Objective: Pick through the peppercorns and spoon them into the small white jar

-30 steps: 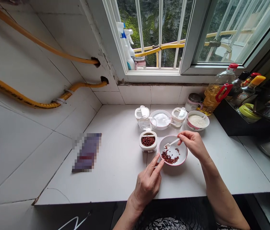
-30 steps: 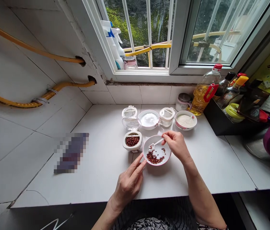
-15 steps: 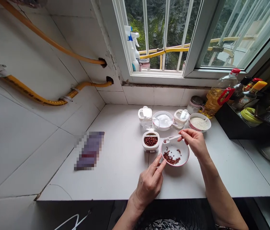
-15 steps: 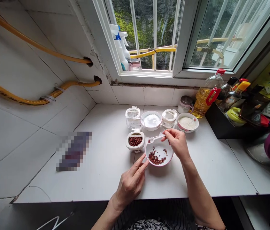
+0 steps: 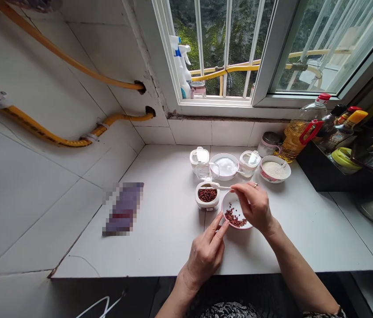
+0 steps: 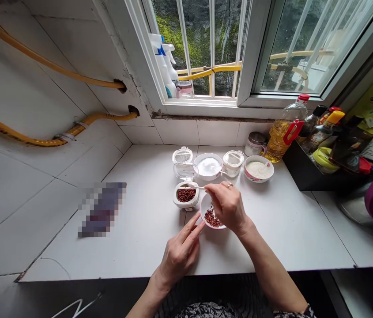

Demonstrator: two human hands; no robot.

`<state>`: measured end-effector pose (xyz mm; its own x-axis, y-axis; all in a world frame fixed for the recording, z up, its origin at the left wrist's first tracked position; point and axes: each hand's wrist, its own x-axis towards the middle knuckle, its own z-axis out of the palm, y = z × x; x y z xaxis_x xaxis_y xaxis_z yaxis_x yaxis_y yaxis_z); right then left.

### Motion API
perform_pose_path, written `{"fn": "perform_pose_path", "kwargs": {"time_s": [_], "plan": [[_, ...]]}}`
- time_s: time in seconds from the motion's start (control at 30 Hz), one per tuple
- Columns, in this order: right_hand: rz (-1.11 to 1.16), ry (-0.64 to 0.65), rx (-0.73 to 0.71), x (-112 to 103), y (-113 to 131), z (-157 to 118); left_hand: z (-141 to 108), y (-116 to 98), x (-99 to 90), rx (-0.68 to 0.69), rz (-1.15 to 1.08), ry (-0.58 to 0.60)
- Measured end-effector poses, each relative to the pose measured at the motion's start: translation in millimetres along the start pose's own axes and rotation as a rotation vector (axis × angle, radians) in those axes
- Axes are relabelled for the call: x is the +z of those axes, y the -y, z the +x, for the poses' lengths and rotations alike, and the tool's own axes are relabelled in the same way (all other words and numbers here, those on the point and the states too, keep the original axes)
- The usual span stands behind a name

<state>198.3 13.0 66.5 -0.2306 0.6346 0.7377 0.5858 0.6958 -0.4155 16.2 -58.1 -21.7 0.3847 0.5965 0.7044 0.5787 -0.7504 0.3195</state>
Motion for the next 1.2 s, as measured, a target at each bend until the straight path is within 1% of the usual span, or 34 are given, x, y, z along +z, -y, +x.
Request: {"fn": "perform_pose_path", "kwargs": {"time_s": [0.07,0.1,0.13,0.23,0.3,0.37,0.5,0.6,0.7,0.87,0.97,1.2], "plan": [[0.001,-0.031,0.105,-13.2,-5.9,-0.6,-0.4,0.3,0.4,0.000,-0.003,-0.004],[0.000,-0.016,0.189,-20.1,-9.7,-1.4,-0.6,0.4,0.6,-0.001,-0.006,-0.004],[0.002,0.016,0.263,-26.6,-13.8,-2.6,-0.9,0.4,0.8,-0.003,-0.010,-0.004],[-0.040,0.208,0.404,-38.6,-23.8,-7.1,-1.3,0.2,0.9,-0.006,-0.018,-0.006],[-0.072,0.328,0.452,-38.4,-25.3,-9.4,-1.2,-0.1,0.5,-0.006,-0.015,-0.007],[-0.076,0.412,0.475,-33.2,-22.4,-10.4,-1.1,-0.3,0.2,-0.006,-0.013,-0.009],[-0.020,0.494,0.509,-21.5,-12.5,-9.9,-0.6,-0.5,-0.1,-0.005,-0.014,-0.011],[0.084,0.500,0.582,-21.0,-8.9,-8.7,-0.3,-0.5,0.0,-0.002,-0.012,-0.018],[0.147,0.444,0.659,-26.1,-9.8,-7.0,-0.5,-0.2,0.3,-0.001,-0.010,-0.022],[0.160,0.347,0.744,-33.0,-15.5,-5.1,-1.4,0.5,0.2,-0.006,-0.021,-0.019],[0.151,0.334,0.785,-33.4,-17.8,-5.3,-0.9,0.1,-0.6,-0.004,-0.021,-0.016],[0.131,0.305,0.825,-31.5,-20.6,-6.5,0.0,-0.8,0.0,-0.001,-0.020,-0.019]]}}
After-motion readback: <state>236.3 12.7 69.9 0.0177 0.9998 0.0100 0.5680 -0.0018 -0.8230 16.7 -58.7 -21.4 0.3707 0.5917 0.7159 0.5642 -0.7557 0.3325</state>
